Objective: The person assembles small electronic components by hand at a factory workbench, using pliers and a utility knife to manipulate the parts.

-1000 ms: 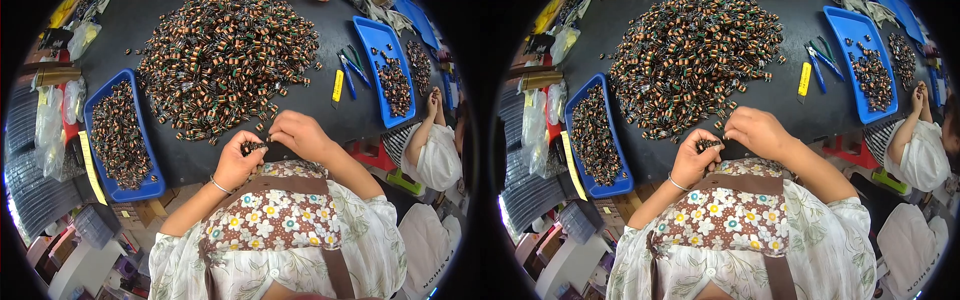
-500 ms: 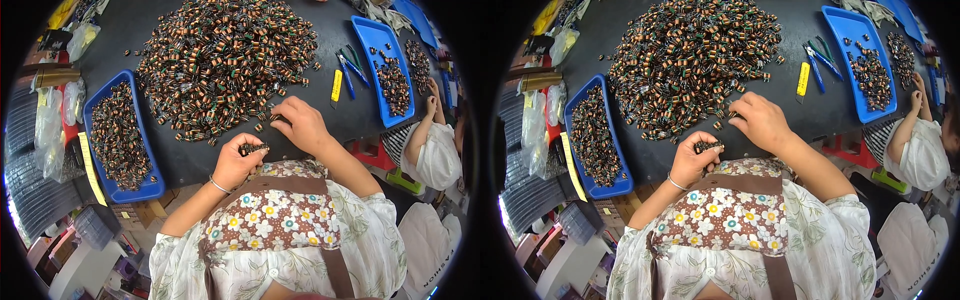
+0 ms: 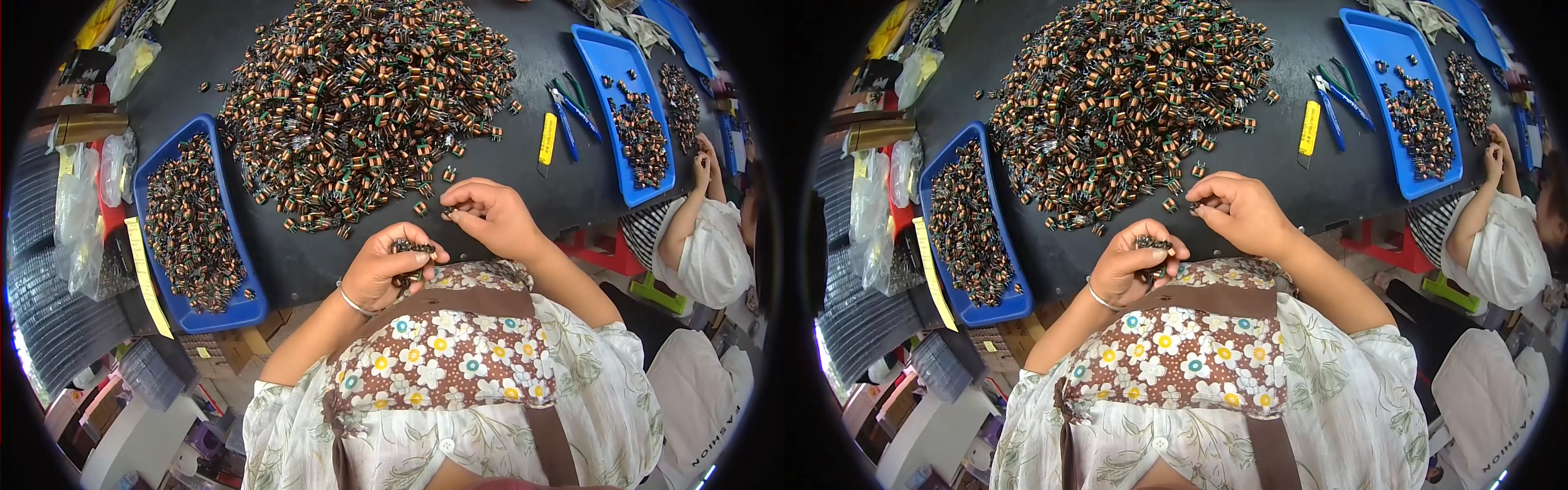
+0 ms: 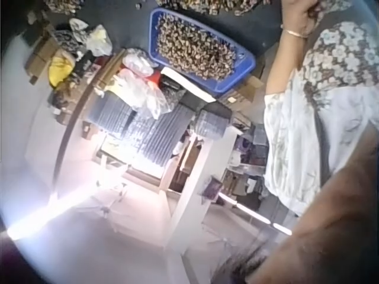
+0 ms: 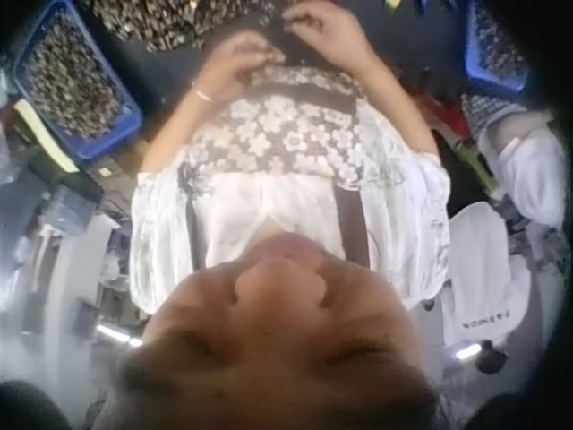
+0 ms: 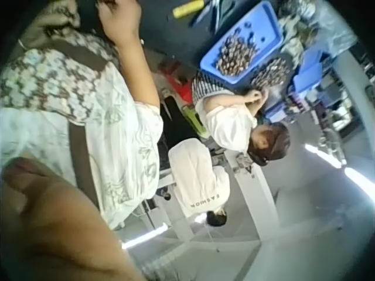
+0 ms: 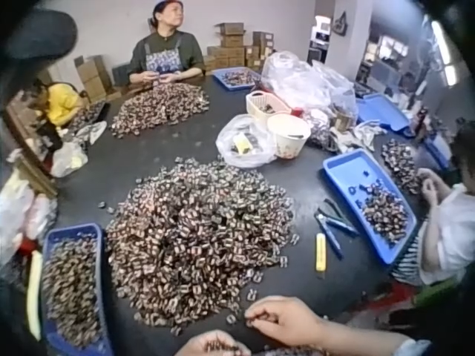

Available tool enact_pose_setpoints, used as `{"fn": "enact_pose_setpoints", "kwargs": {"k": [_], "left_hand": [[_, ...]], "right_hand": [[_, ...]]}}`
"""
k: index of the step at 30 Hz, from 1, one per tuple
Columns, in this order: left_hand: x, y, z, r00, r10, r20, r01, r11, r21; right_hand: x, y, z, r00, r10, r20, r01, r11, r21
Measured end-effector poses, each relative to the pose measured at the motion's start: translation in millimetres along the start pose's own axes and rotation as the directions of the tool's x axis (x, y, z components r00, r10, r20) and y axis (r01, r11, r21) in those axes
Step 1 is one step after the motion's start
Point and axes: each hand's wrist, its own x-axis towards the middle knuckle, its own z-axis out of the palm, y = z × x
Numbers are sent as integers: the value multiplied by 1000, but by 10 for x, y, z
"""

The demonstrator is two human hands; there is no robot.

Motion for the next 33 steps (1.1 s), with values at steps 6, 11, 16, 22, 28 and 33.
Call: {"fn": "enact_pose_setpoints", "kwargs": {"k": [6,11,16,22,28,33], "left_hand": [[-17,-13,-68,966,-61,252,103,983,-154],[24,-74,-174,942,-59,332,125,975,-182],[65,-7,-103,960,-151,235,189,971,-149],[58,-9,-65,964,-177,198,212,961,-175],[46,-7,-100,970,-133,202,164,976,-144],[30,79,81,987,-116,-109,113,993,-27]], "right_hand": [[4,29,10,985,144,91,-167,923,346],[15,-1,-3,986,112,122,-147,931,334],[-14,-51,15,987,58,150,-103,944,315],[115,-118,-83,982,-180,-56,163,959,-230],[225,2,-40,919,-349,-182,185,792,-582],[119,-186,-17,986,-163,25,164,966,-201]]}}
